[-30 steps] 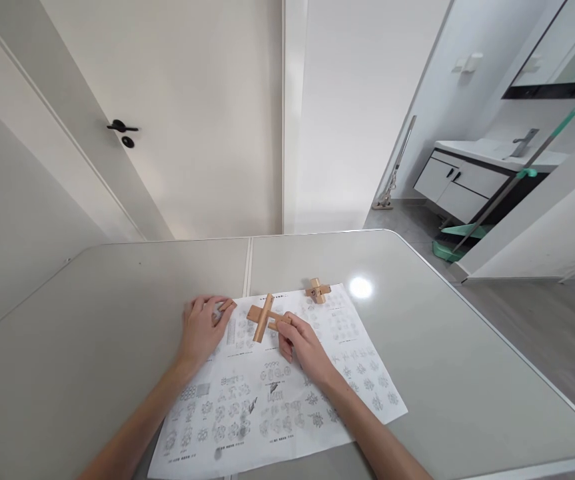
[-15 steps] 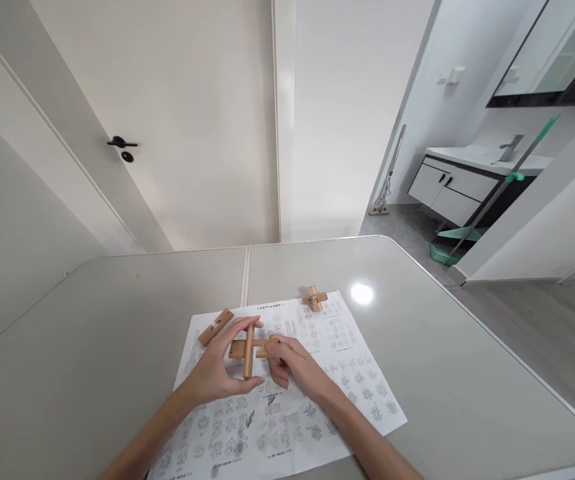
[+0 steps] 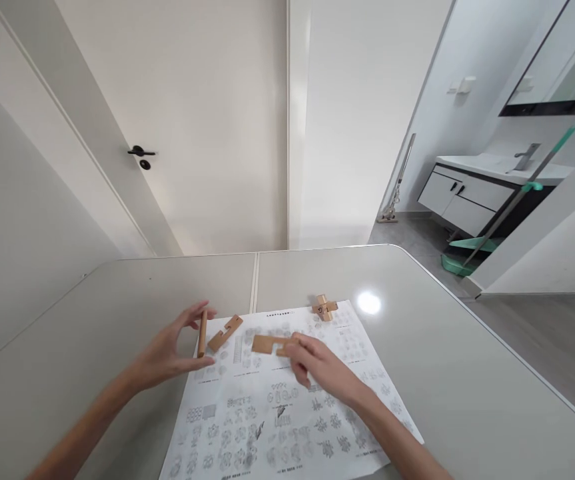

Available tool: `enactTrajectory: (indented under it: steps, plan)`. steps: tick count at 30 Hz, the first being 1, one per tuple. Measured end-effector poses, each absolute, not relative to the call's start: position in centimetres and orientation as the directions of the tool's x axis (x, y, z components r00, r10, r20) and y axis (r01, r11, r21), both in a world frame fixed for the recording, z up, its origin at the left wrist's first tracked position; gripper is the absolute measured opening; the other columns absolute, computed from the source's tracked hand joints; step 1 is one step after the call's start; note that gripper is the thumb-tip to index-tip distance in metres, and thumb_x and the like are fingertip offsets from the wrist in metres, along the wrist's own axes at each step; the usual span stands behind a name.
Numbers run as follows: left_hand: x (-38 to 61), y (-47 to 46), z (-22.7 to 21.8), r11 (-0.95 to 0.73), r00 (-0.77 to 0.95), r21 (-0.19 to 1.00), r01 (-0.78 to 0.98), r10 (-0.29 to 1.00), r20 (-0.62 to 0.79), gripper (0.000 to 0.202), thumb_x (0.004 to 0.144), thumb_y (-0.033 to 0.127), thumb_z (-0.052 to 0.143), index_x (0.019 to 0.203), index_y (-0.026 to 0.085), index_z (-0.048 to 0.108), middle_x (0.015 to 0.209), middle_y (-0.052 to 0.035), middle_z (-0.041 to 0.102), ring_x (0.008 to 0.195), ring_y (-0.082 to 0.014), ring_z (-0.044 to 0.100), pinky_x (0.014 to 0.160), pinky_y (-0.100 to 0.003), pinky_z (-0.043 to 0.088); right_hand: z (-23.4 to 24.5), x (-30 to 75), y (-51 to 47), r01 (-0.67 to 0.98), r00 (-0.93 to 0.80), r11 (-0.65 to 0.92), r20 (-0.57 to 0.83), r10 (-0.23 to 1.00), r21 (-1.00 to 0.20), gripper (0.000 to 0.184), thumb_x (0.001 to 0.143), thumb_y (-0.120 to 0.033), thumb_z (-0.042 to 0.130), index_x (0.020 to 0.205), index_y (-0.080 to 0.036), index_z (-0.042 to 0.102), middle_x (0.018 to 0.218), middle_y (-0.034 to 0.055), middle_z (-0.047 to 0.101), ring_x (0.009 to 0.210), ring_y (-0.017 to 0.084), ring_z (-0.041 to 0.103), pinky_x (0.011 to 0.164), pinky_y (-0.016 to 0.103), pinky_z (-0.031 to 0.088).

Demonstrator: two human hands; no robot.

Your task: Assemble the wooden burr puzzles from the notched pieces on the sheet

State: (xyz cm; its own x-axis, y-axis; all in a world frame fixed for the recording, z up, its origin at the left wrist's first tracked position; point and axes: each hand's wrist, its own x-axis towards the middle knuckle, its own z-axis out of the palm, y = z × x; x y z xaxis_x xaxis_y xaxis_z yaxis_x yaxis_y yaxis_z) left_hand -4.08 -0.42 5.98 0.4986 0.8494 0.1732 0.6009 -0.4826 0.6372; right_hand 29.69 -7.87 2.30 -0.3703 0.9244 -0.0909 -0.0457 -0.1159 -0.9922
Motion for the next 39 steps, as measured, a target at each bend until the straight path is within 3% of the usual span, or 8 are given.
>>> enactTrajectory:
  steps: [2, 5, 9, 16, 24, 30, 35, 39]
  plan:
    - [-4.9, 0.9, 5.4, -0.49, 0.516, 0.592, 0.64, 0.845, 0.141, 0.075, 0.076, 0.046, 0.083, 0.141, 0.03, 0.05, 0.14, -0.0107, 0.061, 0.123, -0.0312, 0.063, 0.103, -0.048, 0.052, 2.9, 28.3, -7.2, 0.113, -0.444, -0.077, -0.12, 0.888, -0.991, 0.041, 0.101, -0.047, 0.054, 0.07, -0.023, 0.044, 0.057, -0.0029, 0.053, 0.054, 0.014, 0.043, 0.059, 0.029, 0.037]
    - [-5.4, 2.2, 4.7, -0.534, 0.576, 0.543, 0.648, 0.81, 0.11, 0.071, 0.073, 0.05, 0.085, 0.135, 0.029, 0.059, 0.144, -0.0116, 0.059, 0.13, -0.034, 0.057, 0.109, -0.05, 0.048, 3.2, 25.9, -5.7, 0.218, -0.445, -0.023, -0.12, 0.888, -0.976, 0.039, 0.1, -0.045, 0.054, 0.069, -0.023, 0.044, 0.061, -0.0029, 0.054, 0.053, 0.013, 0.047, 0.056, 0.028, 0.037]
    - [-5.9, 2.9, 4.5, -0.502, 0.612, 0.526, 0.686, 0.789, -0.045, 0.082, 0.071, 0.053, 0.086, 0.142, 0.027, 0.054, 0.146, -0.0132, 0.056, 0.136, -0.0368, 0.05, 0.11, -0.05, 0.046, 3.3, 24.4, -3.3, 0.325, -0.459, -0.037, -0.192, 0.867, -0.945, 0.037, 0.097, -0.041, 0.055, 0.067, -0.022, 0.046, 0.061, -0.0035, 0.054, 0.053, 0.012, 0.05, 0.054, 0.025, 0.04]
    - [-6.3, 4.5, 4.7, -0.544, 0.718, 0.535, 0.646, 0.671, -0.184, 0.083, 0.072, 0.054, 0.084, 0.146, 0.032, 0.051, 0.152, -0.0068, 0.051, 0.144, -0.0353, 0.04, 0.116, -0.048, 0.038, 3.2, 23.8, 0.2, 0.504, -0.668, 0.007, -0.385, 0.637, -0.864, 0.03, 0.09, -0.039, 0.06, 0.066, -0.02, 0.057, 0.063, -0.0027, 0.061, 0.056, 0.012, 0.059, 0.056, 0.023, 0.046]
    - [-6.0, 6.2, 3.2, -0.614, 0.779, 0.532, 0.583, 0.609, -0.152, 0.091, 0.068, 0.061, 0.085, 0.148, 0.034, 0.051, 0.156, -0.0096, 0.046, 0.146, -0.0395, 0.034, 0.115, -0.052, 0.035, 2.6, 21.3, 1.4, 0.654, -0.436, -0.02, -0.399, 0.806, -0.756, 0.015, 0.089, -0.035, 0.062, 0.087, -0.021, 0.06, 0.072, 0.0009, 0.073, 0.059, 0.016, 0.068, 0.054, 0.024, 0.046]
    - [-5.7, 5.6, 2.6, -0.641, 0.791, 0.554, 0.531, 0.609, -0.053, 0.096, 0.066, 0.062, 0.086, 0.15, 0.035, 0.049, 0.15, -0.0086, 0.053, 0.142, -0.0392, 0.041, 0.115, -0.052, 0.034, 2.1, 19.4, 0.6, 0.787, -0.312, 0.088, -0.271, 0.911, -0.611, 0.034, 0.094, -0.036, 0.057, 0.123, -0.02, 0.053, 0.082, 0.0041, 0.076, 0.073, 0.023, 0.069, 0.055, 0.027, 0.038]
    - [-6.1, 4.6, 2.5, -0.612, 0.759, 0.578, 0.54, 0.651, -0.019, 0.092, 0.068, 0.06, 0.086, 0.148, 0.033, 0.05, 0.146, -0.0072, 0.058, 0.138, -0.037, 0.045, 0.113, -0.05, 0.038, 1.8, 18.2, 0.8, 0.812, -0.363, 0.193, -0.218, 0.906, -0.55, 0.03, 0.096, -0.03, 0.052, 0.124, -0.02, 0.054, 0.087, 0.0055, 0.076, 0.081, 0.025, 0.07, 0.057, 0.027, 0.035]
    - [-6.9, 3.5, 2.0, -0.612, 0.734, 0.557, 0.561, 0.68, 0.008, 0.099, 0.067, 0.063, 0.085, 0.152, 0.035, 0.044, 0.152, -0.007, 0.052, 0.142, -0.0371, 0.042, 0.115, -0.048, 0.038, 1.9, 17.2, 1.1, 0.799, -0.409, 0.256, -0.179, 0.895, -0.544, 0.027, 0.098, -0.03, 0.051, 0.123, -0.019, 0.056, 0.092, 0.0067, 0.074, 0.084, 0.024, 0.069, 0.06, 0.028, 0.035]
